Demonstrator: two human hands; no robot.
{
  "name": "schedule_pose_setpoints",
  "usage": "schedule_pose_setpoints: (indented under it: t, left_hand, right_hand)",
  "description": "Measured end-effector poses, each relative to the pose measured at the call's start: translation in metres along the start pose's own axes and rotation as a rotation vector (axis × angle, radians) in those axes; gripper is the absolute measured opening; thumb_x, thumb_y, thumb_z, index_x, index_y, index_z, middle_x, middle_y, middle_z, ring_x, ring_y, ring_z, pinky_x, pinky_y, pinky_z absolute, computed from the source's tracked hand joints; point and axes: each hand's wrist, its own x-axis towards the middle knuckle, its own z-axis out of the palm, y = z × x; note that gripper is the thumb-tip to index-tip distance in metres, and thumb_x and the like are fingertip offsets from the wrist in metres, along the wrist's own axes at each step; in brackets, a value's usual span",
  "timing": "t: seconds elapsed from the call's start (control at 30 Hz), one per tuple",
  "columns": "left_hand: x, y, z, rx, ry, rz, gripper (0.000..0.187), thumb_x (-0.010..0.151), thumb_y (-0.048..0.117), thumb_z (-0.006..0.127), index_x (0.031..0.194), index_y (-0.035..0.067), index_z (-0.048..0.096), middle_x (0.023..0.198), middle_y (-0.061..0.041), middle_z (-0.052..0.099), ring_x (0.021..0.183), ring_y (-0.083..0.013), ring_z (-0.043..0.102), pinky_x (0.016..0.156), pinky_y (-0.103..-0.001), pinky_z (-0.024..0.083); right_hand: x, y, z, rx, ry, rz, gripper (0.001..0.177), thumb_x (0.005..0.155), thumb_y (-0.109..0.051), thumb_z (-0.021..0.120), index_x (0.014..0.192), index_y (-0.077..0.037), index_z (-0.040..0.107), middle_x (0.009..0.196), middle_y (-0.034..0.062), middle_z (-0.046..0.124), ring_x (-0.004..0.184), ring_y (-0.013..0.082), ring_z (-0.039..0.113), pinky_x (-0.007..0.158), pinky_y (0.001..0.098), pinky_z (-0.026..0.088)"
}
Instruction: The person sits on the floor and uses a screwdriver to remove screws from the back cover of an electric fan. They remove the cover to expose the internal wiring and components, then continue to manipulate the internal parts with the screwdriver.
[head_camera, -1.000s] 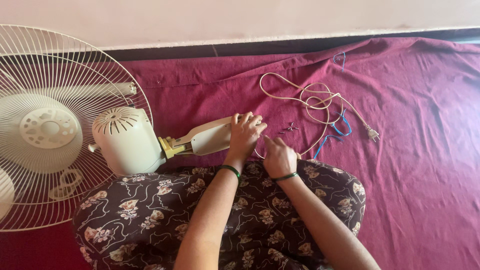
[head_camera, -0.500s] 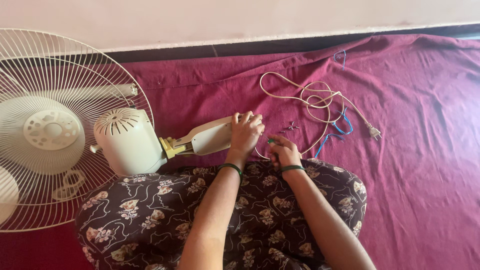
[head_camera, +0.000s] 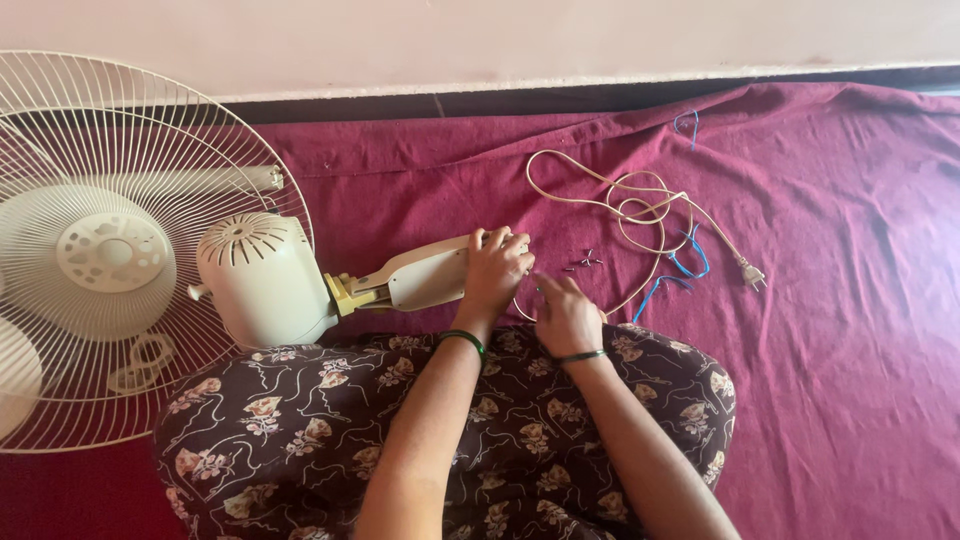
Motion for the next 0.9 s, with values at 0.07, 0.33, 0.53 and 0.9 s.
schedule_pose_setpoints:
  t: [0.07,0.33,0.53,0.9]
  left_hand:
    - [0.000,0.000,0.003,0.011,-0.008,-0.011,0.015,0.091,0.014,0.066,0.082,0.016,0.078,0.129,-0.001,0.069,0.131,-0.0294,0.057,0.112,-0.064,0.033]
    - [0.001,0.002,0.006,0.000,0.007,-0.045,0.010,0.091,0.015,0.068,0.095,0.014,0.077,0.128,-0.003,0.069,0.129,-0.0300,0.058,0.110,-0.066,0.034]
    - [-0.004,-0.001,-0.003,0.030,0.058,0.046,0.013,0.091,0.014,0.066,0.095,0.016,0.079,0.129,-0.002,0.069,0.129,-0.0286,0.058,0.111,-0.060,0.037]
    - [-0.001,-0.003,-0.006,0.046,0.006,0.059,0.014,0.092,0.013,0.065,0.085,0.015,0.077,0.126,0.002,0.070,0.127,-0.0235,0.059,0.111,-0.057,0.039]
  right_hand:
    - [0.004,0.010,-0.002,0.294,0.091,0.092,0.044,0.083,-0.017,0.075,0.126,-0.015,0.070,0.097,0.0162,0.077,0.079,0.0252,0.075,0.073,0.0414,0.060]
    - [0.003,0.013,0.008,-0.057,0.229,-0.137,0.030,0.087,-0.006,0.066,0.113,-0.015,0.078,0.099,0.0101,0.075,0.076,0.0259,0.073,0.069,0.0394,0.061]
    - [0.000,-0.004,0.000,-0.260,0.222,-0.212,0.035,0.082,-0.002,0.064,0.110,-0.017,0.079,0.088,0.0093,0.063,0.072,0.0267,0.069,0.059,0.0409,0.058]
    - [0.007,0.019,-0.004,0.180,0.211,-0.029,0.033,0.082,-0.008,0.071,0.111,-0.022,0.079,0.100,0.0072,0.076,0.080,0.0201,0.072,0.071,0.0361,0.058]
